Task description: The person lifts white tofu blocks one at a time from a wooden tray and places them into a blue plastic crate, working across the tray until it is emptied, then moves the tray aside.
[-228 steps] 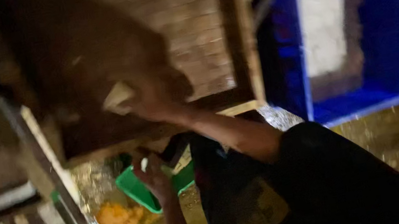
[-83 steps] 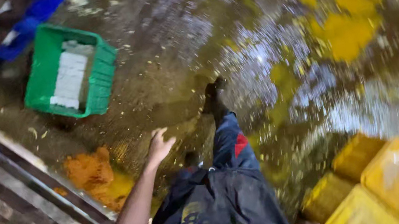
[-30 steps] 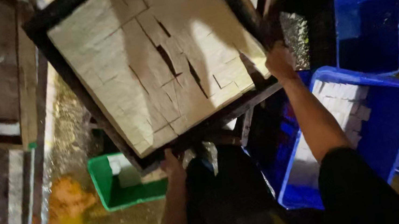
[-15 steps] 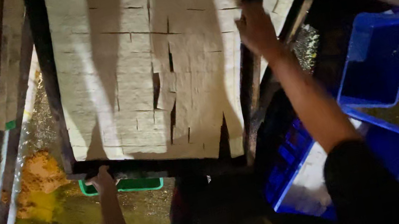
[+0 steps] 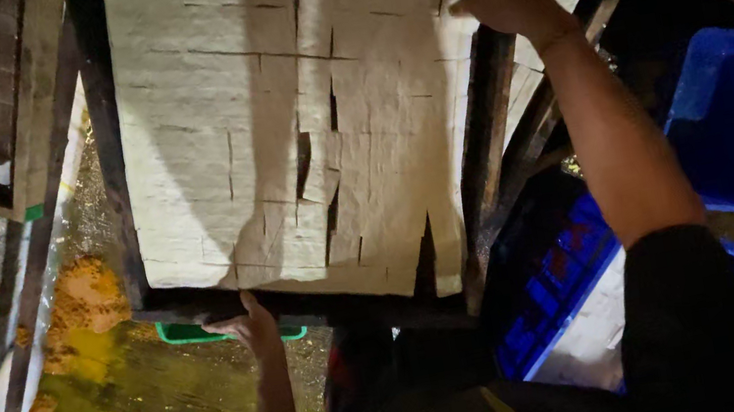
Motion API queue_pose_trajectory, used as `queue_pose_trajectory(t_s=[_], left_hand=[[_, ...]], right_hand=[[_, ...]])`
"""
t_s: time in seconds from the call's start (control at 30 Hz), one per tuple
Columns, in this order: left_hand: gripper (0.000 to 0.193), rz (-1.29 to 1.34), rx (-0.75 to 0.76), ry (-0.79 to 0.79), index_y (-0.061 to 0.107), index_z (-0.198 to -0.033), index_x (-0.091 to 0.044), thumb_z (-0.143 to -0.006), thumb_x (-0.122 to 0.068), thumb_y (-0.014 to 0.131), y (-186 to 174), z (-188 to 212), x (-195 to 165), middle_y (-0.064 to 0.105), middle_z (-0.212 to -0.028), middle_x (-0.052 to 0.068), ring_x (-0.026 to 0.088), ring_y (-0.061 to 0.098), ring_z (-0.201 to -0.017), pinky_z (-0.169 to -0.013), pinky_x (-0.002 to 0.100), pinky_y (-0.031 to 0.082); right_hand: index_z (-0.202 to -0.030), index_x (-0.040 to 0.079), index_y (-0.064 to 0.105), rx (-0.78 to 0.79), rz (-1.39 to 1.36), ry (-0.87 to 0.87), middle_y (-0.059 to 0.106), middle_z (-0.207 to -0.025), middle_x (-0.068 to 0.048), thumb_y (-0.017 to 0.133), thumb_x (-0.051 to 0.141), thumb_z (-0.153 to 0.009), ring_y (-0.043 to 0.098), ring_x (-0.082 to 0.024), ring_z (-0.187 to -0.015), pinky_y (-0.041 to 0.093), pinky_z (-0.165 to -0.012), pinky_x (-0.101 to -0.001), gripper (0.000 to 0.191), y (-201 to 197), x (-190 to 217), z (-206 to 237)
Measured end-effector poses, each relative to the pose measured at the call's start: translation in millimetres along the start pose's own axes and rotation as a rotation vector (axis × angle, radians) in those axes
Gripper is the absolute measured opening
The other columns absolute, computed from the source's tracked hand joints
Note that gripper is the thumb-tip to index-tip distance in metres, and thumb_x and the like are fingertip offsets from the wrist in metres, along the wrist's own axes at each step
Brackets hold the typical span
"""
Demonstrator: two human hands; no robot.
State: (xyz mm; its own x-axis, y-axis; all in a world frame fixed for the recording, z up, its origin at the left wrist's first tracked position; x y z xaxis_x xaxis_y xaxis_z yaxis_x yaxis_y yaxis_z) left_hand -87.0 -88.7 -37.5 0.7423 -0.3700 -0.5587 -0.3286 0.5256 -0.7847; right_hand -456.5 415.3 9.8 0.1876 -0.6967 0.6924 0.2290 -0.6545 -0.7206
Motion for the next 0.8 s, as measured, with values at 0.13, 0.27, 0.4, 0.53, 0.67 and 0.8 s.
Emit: queue_pose_trajectory(t_s=[0.13, 0.27, 0.4, 0.53, 0.67, 0.8], left_hand=[[0.120, -0.098, 0.012, -0.024, -0.017, -0.157, 0.011, -0.099, -0.041, 0.074, 0.8, -5.5, 8.3, 0.001, -0.164, 0.042, 0.055, 0.020, -0.152, -0.123, 0.058, 0.029], [0.129, -0.018, 0.131, -0.105, -0.028, -0.149, 0.014, -0.098, -0.051, 0.070, 6.3, -7.7, 27.3, -0.018, -0.157, 0.044, 0.054, 0.015, -0.147, -0.111, 0.057, 0.034], [0.106, -0.599, 0.212, -0.199, 0.032, -0.156, 0.018, -0.104, -0.071, 0.058, 12.1, -15.0, 25.6, 0.036, -0.156, 0.043, 0.052, 0.044, -0.141, -0.111, 0.062, 0.041], [0.074, -0.300, 0.015, 0.515, 0.042, -0.148, 0.011, -0.105, -0.046, 0.060, 44.5, 41.0, -112.5, 0.045, -0.148, 0.034, 0.045, 0.050, -0.134, -0.109, 0.054, 0.045], [0.044, 0.135, 0.699, 1.087, 0.051, -0.139, 0.004, -0.105, -0.021, 0.063, 133.9, 223.6, -240.0, 0.053, -0.139, 0.024, 0.038, 0.056, -0.126, -0.107, 0.046, 0.049], [0.032, 0.242, 1.427, 1.390, 0.063, -0.131, -0.003, -0.099, -0.003, 0.065, 202.5, 449.2, -268.6, 0.067, -0.124, 0.021, 0.036, 0.068, -0.116, -0.103, 0.040, 0.053]], right_hand=[[-0.133, -0.004, 0.065, 0.190, 0.144, -0.049, 0.068, -0.113, -0.028, 0.078, 0.023, -0.096, 0.065, -0.044, -0.104, 0.052, -0.089, -0.0523, 0.048, 29.5, 1.8, 20.9], [-0.135, 0.003, 0.065, 0.205, 0.037, 0.178, 0.068, -0.135, -0.023, 0.074, 0.025, -0.093, 0.062, -0.042, -0.127, 0.050, -0.110, -0.0517, 0.048, 37.1, -20.0, 34.2], [-0.139, 0.005, 0.061, 0.126, -0.017, 0.204, 0.068, -0.135, -0.020, 0.079, 0.023, -0.087, 0.065, -0.035, -0.124, 0.053, -0.108, -0.0474, 0.058, 25.2, -22.9, 48.2], [-0.142, 0.006, 0.057, -0.085, -0.313, 0.303, 0.068, -0.134, -0.016, 0.085, 0.020, -0.080, 0.067, -0.029, -0.121, 0.056, -0.107, -0.0431, 0.069, -10.8, -25.8, 107.6], [-0.148, 0.005, 0.055, -0.508, -0.891, 0.261, 0.065, -0.137, -0.014, 0.087, 0.013, -0.081, 0.064, -0.024, -0.126, 0.054, -0.112, -0.0421, 0.075, -67.7, -14.4, 272.1], [-0.140, 0.003, 0.058, -1.121, -1.105, 0.223, 0.063, -0.134, -0.010, 0.073, 0.010, -0.089, 0.063, -0.023, -0.127, 0.057, -0.111, -0.0416, 0.054, -100.2, -12.0, 524.9]])
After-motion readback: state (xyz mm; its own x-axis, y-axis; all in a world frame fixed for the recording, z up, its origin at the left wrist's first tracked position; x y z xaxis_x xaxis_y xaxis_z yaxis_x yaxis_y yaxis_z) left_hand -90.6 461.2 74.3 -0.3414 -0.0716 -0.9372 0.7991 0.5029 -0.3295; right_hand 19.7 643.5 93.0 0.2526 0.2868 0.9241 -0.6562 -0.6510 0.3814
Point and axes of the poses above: each hand's wrist, its own z-axis away from the middle knuckle, its own y-axis out of the palm, x = y × z, the point moved 10 cm from there along -z, towards the middle knuckle
